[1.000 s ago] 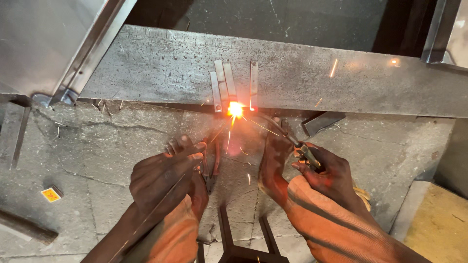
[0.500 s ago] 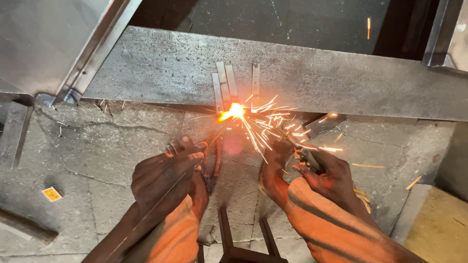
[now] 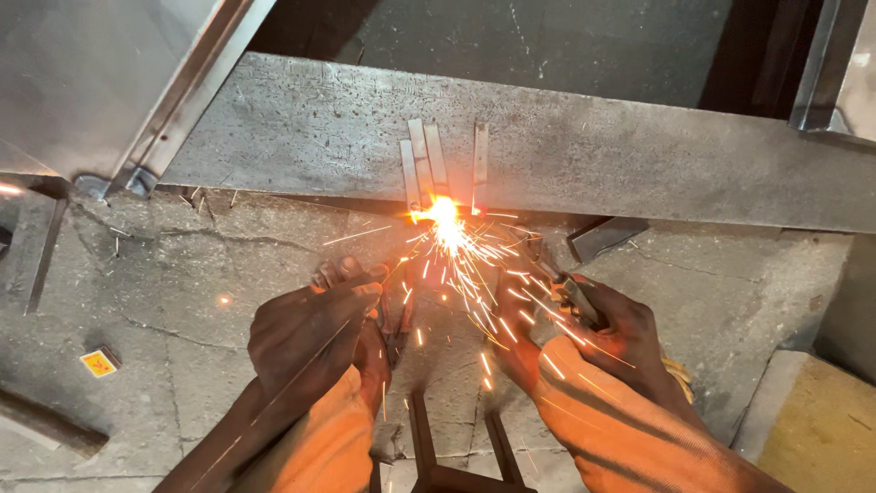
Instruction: The person welds several small metal strips onto a larger metal sheet using a welding torch and a filler rod, creating bright sparks and molten metal points.
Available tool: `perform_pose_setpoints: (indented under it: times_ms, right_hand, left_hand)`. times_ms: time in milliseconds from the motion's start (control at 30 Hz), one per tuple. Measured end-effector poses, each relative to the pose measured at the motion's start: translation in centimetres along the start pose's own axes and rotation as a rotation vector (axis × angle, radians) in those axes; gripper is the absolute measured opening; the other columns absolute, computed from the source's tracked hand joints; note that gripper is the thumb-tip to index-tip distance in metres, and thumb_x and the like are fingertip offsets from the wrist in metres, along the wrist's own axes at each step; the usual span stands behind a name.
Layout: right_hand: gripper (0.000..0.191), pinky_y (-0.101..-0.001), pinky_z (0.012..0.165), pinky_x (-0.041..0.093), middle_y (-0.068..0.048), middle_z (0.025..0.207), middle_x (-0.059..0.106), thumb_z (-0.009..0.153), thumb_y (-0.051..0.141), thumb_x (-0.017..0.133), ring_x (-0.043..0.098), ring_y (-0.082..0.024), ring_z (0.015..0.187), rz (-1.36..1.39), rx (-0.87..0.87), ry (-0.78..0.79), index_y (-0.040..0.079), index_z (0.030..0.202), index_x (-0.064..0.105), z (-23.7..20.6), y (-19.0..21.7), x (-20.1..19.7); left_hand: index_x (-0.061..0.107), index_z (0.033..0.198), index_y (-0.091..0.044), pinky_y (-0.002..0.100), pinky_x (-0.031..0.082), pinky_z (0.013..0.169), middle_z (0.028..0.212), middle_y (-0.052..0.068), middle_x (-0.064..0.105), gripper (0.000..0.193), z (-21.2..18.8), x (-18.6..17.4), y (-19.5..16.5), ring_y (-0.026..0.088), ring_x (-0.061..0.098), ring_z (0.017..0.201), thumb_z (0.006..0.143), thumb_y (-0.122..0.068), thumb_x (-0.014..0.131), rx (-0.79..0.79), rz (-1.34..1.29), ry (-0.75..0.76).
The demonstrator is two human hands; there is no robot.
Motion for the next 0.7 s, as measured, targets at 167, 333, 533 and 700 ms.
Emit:
perform_pose_setpoints:
  times_ms: [167, 333, 533, 700]
  right_hand:
    - [0.056, -0.0273, 0.067, 0.060, -0.007, 0.095, 0.079, 0.077, 0.016, 0.087, 0.074, -0.011, 0.076, 0.015, 0.052, -0.002, 0.003, 0.128, 0.068, -0.3, -0.4, 0.2]
    - [0.056, -0.0268, 0.076, 0.062, -0.009, 0.106, 0.078, 0.079, 0.014, 0.087, 0.076, -0.012, 0.093, 0.124, -0.135, -0.039, 0.002, 0.129, 0.064, 0.1, 1.0, 0.1]
    - [0.049, -0.0267, 0.073, 0.064, -0.007, 0.105, 0.079, 0.083, 0.011, 0.083, 0.076, -0.012, 0.088, 0.193, -0.009, 0.008, 0.004, 0.128, 0.066, 0.1, 0.4, 0.5]
    - [0.051, -0.0272, 0.072, 0.063, -0.007, 0.105, 0.078, 0.081, 0.012, 0.082, 0.076, -0.012, 0.087, 0.083, -0.072, -0.009, 0.003, 0.129, 0.066, 0.1, -0.2, 0.3]
  left_hand:
    - [0.069, 0.112, 0.001, 0.034, 0.060, 0.073, 0.106, 0.016, 0.076, 0.027, -0.3, -0.1, 0.0, 0.023, 0.077, 0.085, 0.086, 0.008, 0.076, 0.072, 0.044, 0.010]
    - [0.071, 0.110, -0.002, 0.033, 0.059, 0.069, 0.097, 0.011, 0.076, 0.026, -0.5, 0.1, 0.7, 0.020, 0.075, 0.078, 0.087, 0.007, 0.078, -0.012, 0.014, -0.017]
    - [0.067, 0.108, 0.004, 0.033, 0.062, 0.073, 0.106, 0.018, 0.077, 0.020, 0.2, 0.0, 0.0, 0.022, 0.078, 0.086, 0.090, 0.009, 0.073, 0.059, 0.052, 0.028]
    - [0.070, 0.100, 0.003, 0.037, 0.062, 0.074, 0.103, 0.016, 0.073, 0.016, 0.6, -0.2, -1.0, 0.026, 0.077, 0.085, 0.084, 0.004, 0.071, 0.129, 0.063, -0.032]
Point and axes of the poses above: each hand's wrist, its own z-axis towards the middle knuckle, its own x-axis out of the palm, y = z × x, the point moved 6 cm from there along z, towards the middle knuckle
